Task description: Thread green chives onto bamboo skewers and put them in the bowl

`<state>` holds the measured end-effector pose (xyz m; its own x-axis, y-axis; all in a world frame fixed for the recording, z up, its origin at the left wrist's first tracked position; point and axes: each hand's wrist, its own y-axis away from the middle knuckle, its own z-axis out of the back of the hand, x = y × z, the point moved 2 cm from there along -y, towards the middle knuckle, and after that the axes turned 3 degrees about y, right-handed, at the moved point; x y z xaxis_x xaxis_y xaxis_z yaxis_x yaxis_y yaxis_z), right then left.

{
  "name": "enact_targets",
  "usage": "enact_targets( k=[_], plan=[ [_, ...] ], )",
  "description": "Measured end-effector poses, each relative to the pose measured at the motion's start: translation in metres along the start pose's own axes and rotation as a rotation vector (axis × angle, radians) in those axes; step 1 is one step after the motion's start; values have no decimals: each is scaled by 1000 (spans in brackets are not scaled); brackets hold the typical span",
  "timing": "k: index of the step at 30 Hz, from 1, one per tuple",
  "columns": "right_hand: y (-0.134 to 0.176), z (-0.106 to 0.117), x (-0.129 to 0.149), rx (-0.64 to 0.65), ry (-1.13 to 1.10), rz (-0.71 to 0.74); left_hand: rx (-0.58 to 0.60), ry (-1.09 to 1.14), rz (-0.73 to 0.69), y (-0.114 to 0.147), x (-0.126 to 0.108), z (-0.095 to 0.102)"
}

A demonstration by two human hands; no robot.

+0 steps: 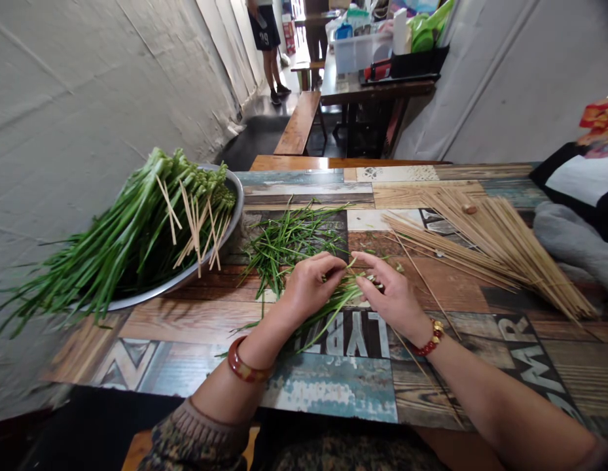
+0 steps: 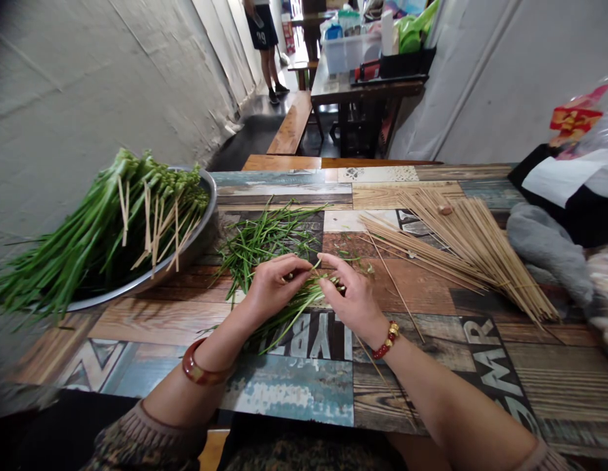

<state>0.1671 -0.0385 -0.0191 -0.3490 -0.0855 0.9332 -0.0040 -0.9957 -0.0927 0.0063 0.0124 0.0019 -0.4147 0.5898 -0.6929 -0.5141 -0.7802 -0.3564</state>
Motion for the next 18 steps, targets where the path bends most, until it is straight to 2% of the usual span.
enact_targets(
  k=[10,18],
  plan=[
    [0,0,-2,-29,2,-6,12,0,-6,0,0,0],
    [0,-1,-1,-31,-51,-44,106,-110,-124,1,0,-2]
  ],
)
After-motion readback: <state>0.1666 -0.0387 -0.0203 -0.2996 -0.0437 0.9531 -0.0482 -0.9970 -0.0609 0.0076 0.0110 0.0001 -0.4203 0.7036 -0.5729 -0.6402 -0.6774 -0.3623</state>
